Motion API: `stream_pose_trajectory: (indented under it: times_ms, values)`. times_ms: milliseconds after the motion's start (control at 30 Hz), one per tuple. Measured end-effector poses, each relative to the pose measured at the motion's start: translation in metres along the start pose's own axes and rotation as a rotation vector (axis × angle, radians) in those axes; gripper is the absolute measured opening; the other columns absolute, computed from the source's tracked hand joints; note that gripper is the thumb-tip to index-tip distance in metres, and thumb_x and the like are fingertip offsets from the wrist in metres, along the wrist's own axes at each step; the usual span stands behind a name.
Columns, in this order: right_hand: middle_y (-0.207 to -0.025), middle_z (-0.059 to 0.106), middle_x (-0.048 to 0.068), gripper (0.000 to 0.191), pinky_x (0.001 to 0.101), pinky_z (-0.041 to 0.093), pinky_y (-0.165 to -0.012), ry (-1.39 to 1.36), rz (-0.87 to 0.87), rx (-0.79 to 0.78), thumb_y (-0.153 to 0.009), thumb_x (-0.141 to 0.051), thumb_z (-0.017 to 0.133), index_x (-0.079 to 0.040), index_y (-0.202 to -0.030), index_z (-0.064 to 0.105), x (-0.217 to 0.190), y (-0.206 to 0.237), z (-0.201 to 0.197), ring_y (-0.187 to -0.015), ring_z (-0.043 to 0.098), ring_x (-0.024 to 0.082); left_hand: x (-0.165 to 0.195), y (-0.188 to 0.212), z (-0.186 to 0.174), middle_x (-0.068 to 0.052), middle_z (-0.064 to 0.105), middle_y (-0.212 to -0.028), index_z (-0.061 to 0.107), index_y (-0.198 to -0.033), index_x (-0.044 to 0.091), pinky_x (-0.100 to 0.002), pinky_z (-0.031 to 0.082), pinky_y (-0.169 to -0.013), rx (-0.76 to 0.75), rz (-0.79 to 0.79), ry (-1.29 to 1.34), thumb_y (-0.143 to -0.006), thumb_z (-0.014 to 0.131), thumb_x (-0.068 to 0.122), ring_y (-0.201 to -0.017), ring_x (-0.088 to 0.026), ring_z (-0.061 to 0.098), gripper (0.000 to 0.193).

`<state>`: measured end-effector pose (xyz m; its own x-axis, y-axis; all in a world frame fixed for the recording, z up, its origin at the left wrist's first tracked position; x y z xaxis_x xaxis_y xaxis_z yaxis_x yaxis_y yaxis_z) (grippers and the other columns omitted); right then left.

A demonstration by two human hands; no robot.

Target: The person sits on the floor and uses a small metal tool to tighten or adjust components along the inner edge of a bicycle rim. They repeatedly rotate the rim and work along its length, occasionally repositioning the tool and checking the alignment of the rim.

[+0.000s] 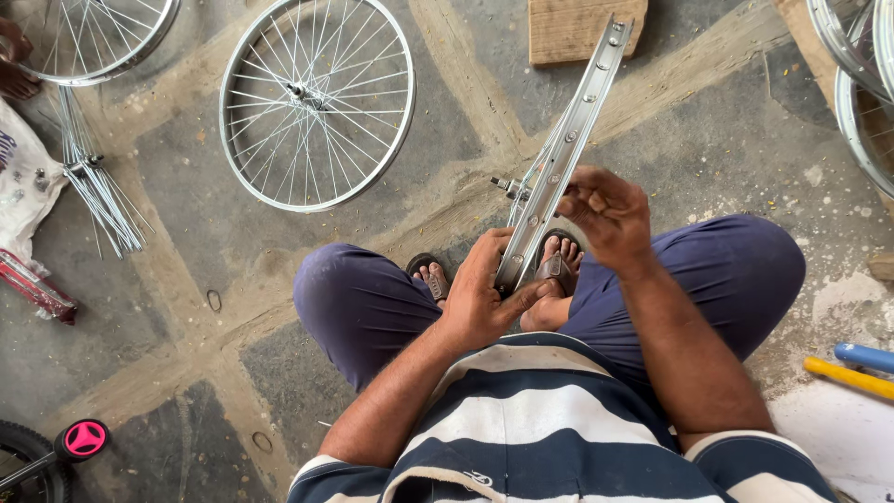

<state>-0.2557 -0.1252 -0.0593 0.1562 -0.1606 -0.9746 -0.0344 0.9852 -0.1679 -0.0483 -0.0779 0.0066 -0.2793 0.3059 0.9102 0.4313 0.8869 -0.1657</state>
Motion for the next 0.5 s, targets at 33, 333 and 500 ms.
stream_pose_trajectory:
  times_ms: [33, 333, 500]
  values:
    - [-0.086, 0.063, 0.011, 0.025, 0.0283, 0.051, -0.063, 0.033, 0.076, 0.012, -0.1, -0.01, 0.075, 0.005, -0.119, 0.071, 0.004, -0.001, -0.002, -0.073, 0.055, 0.011, -0.001, 0.001, 0.001, -0.017, 0.06, -0.125, 0.054, -0.134, 0.001, -0.041, 0.055, -0.094, -0.002, -0.016, 0.014, -0.089, 0.084, 0.031, -0.115, -0.03, 0.065, 0.062]
    - [-0.125, 0.07, 0.016, 0.037, 0.0337, 0.057, -0.099, -0.6, 0.083, -0.168, -0.107, -0.018, 0.063, 0.005, -0.137, 0.064, -0.023, -0.025, 0.031, -0.118, 0.068, 0.02, 0.006, 0.0, -0.003, -0.017, 0.062, -0.127, 0.057, -0.13, 0.001, -0.04, 0.057, -0.094, -0.005, -0.024, 0.08, -0.093, 0.079, 0.041, -0.115, -0.028, 0.067, 0.059]
    - [-0.117, 0.071, 0.014, 0.034, 0.0357, 0.062, -0.096, -0.115, -0.012, -0.118, -0.097, -0.005, 0.076, 0.002, -0.126, 0.062, -0.038, -0.02, 0.028, -0.109, 0.072, 0.019, 0.008, -0.001, -0.003, -0.017, 0.062, -0.129, 0.058, -0.132, 0.001, -0.041, 0.057, -0.096, -0.006, -0.031, 0.1, -0.095, 0.078, 0.042, -0.118, -0.029, 0.067, 0.059]
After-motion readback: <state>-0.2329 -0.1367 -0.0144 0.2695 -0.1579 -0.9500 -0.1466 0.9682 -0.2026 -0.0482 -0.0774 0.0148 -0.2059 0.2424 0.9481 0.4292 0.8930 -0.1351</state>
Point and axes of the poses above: each hand's wrist, its own y-axis away from the middle knuckle, its own z-axis out of the palm, x = y × z, the point moved 5 cm from there along -y, towards the middle knuckle
